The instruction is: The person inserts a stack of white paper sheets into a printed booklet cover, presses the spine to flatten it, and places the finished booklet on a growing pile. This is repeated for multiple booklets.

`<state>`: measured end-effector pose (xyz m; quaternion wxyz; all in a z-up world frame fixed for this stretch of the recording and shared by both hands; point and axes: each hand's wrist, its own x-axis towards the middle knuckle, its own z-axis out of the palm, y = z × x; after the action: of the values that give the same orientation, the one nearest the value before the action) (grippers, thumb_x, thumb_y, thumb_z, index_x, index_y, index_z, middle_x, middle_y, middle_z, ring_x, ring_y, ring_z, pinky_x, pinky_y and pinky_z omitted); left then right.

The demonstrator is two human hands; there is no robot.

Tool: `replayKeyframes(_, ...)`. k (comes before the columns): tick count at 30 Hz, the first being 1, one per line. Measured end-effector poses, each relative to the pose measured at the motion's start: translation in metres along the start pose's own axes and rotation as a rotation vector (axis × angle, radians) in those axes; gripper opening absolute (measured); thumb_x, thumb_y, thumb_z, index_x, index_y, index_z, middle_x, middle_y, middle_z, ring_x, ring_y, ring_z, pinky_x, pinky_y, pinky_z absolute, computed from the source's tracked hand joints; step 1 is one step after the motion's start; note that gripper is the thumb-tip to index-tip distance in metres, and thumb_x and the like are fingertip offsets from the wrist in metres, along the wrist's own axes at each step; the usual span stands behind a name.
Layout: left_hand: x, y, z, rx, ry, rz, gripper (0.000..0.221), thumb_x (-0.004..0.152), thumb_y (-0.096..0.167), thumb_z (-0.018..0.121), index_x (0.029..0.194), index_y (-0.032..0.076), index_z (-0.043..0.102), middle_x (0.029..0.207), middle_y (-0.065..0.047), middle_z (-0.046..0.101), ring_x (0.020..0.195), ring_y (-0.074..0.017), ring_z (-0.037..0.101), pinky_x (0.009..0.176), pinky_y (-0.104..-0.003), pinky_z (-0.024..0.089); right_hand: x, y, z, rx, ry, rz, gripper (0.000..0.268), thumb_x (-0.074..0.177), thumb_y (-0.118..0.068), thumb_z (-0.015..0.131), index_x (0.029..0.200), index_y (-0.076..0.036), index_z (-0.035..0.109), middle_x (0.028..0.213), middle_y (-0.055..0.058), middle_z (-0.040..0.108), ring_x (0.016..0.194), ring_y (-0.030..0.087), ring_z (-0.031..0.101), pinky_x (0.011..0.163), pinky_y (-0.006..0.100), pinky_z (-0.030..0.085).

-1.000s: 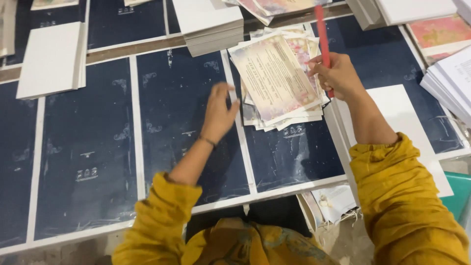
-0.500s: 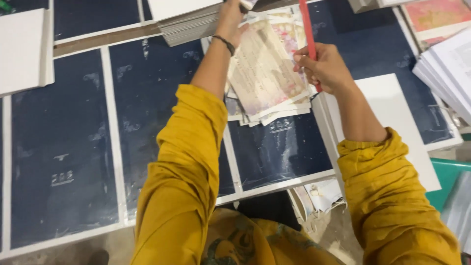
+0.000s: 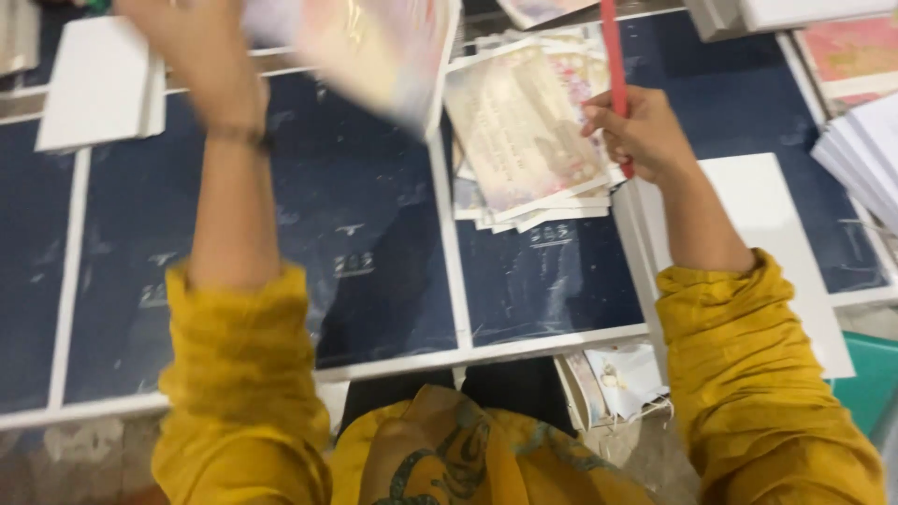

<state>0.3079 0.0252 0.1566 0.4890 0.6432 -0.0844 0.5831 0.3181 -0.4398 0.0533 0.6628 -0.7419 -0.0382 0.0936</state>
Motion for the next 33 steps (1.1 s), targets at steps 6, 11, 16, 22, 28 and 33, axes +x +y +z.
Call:
replayKeyframes(6,-0.049,0.081,-0.159,0.247,-0.010,-0.088,0.016,0.094,-0.003,0.076,0.102,0.004,0.064,0.100,-0.010,0.065,0.093,-0.0237,0.064,0.087,-0.039,0.056,-0.011,-0.007,0.009,0.006,0.081,-0.076,0.008,0.108,-0.009,0.065,0.106,-0.001,0.064,0.085,0.015,0.070,0.042,0.005,0.039,0.038,0.021,0.026)
replayKeyframes(11,-0.111,0.067,-0.225,0.203,0.057,-0.502,0.022,0.095,0.001,0.079,0.099,0.018,0.066,0.094,0.002,0.068,0.089,-0.0106,0.065,0.082,-0.026,0.051,-0.026,-0.046,0.055,0.180,0.049,-0.249,0.015,0.103,-0.014,0.071,0.103,-0.003,0.061,0.081,0.017,0.067,0.039,0.003,0.030,0.037,0.020,0.019)
replayKeyframes(16,-0.106,0.071,-0.210,0.018,0.137,-0.457,0.019,0.088,0.018,0.090,0.093,0.009,0.075,0.084,-0.003,0.072,0.075,-0.0078,0.059,0.071,-0.025,0.049,-0.120,-0.086,0.145,-0.077,-0.231,-0.182,0.020,0.102,-0.009,0.068,0.114,0.007,0.067,0.072,0.014,0.063,0.039,0.002,0.041,0.032,0.017,0.033)
replayKeyframes(22,-0.103,0.078,-0.171,-0.143,0.143,-0.561,0.017,0.090,0.022,0.087,0.091,0.013,0.074,0.080,0.004,0.071,0.071,-0.0025,0.060,0.071,-0.023,0.050,-0.210,-0.022,0.188,-0.217,-0.347,-0.244,0.033,0.066,-0.013,0.098,0.089,-0.004,0.075,0.063,0.002,0.059,0.059,0.007,0.045,0.051,0.022,0.035)
replayKeyframes(28,-0.144,0.157,-0.150,0.080,-0.336,-0.357,0.012,0.103,0.006,0.065,0.114,0.012,0.061,0.108,-0.008,0.062,0.100,-0.0266,0.067,0.083,-0.038,0.055,-0.223,0.064,0.212,0.185,0.004,0.037,0.023,0.083,-0.005,0.086,0.091,0.007,0.069,0.062,0.008,0.064,0.041,0.009,0.055,0.038,0.022,0.045)
replayKeyframes(33,-0.238,0.199,-0.153,-0.032,-0.814,-0.722,0.011,0.089,0.023,0.079,0.088,0.015,0.072,0.096,-0.003,0.074,0.084,-0.0249,0.074,0.070,-0.033,0.061,-0.242,0.079,0.213,0.431,-0.041,0.195,0.024,0.099,-0.020,0.075,0.093,0.001,0.064,0.052,-0.001,0.043,0.026,0.006,0.038,0.024,0.022,0.032)
